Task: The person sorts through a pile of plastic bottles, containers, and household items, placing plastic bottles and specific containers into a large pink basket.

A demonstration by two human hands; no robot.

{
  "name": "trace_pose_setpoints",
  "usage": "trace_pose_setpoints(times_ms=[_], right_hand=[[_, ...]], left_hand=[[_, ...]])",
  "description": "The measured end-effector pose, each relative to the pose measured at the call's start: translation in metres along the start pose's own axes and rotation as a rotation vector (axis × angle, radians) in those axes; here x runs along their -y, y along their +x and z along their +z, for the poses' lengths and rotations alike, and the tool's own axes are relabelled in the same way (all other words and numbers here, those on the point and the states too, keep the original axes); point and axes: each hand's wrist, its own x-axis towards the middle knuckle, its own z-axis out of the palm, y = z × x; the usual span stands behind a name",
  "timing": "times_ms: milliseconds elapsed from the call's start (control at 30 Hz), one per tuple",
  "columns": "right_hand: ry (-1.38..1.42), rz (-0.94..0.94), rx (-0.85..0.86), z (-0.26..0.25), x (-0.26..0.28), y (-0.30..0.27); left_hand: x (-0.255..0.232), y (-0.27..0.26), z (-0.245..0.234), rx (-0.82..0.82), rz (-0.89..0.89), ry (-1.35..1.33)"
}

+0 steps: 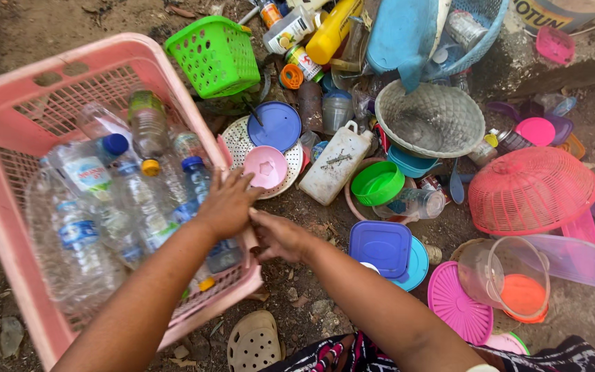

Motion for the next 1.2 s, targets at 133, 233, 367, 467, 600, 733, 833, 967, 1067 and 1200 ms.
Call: trace_pose_setpoints(times_ms=[133,233,367,467,600,733,833,967,1067,1200], right_hand=[[0.136,-0.140,0.161,0.030,0.001,0.030],[0.030,-0.156,0.069,0.042,0.003,0.047],[0.021,-0.228,-0.006,0.014,0.010,0.035],[-0.160,-0.112,-0.241,-0.025,0.012,0.005],[-0.693,-0.445,-0.258,-0.079,0.026,-0.040],[-0.972,-0.358,-0.355,-0.125,0.064,-0.125],[-1.070,-0.202,-0.447,-0.161,0.089,-0.205],[-1.050,-0.271,-0.576,-0.235,0.089,-0.293],[-1.203,-0.317,-1.165,-0.309,0.070,-0.341],[-1.094,-0.287,-1.911,-0.393,0.022,-0.391]], left_hand=[[0.040,-0.010,-0.008,0.049,-0.050,0.125],[0.051,-0.009,-0.020,0.082,-0.156,0.252],[0.029,0.004,-0.026,0.023,-0.288,0.132],[-0.003,0.025,-0.025,0.096,-0.199,0.128],[-0.058,0.060,-0.036,0.186,0.056,0.092],[-0.128,0.098,-0.066,0.110,0.161,0.016],[-0.188,0.116,-0.080,-0.026,0.249,-0.103],[-0.263,0.126,-0.067,-0.052,0.341,-0.208],[-0.304,0.129,-0.036,0.010,0.371,-0.250],[-0.346,0.121,0.014,0.082,0.256,-0.402]])
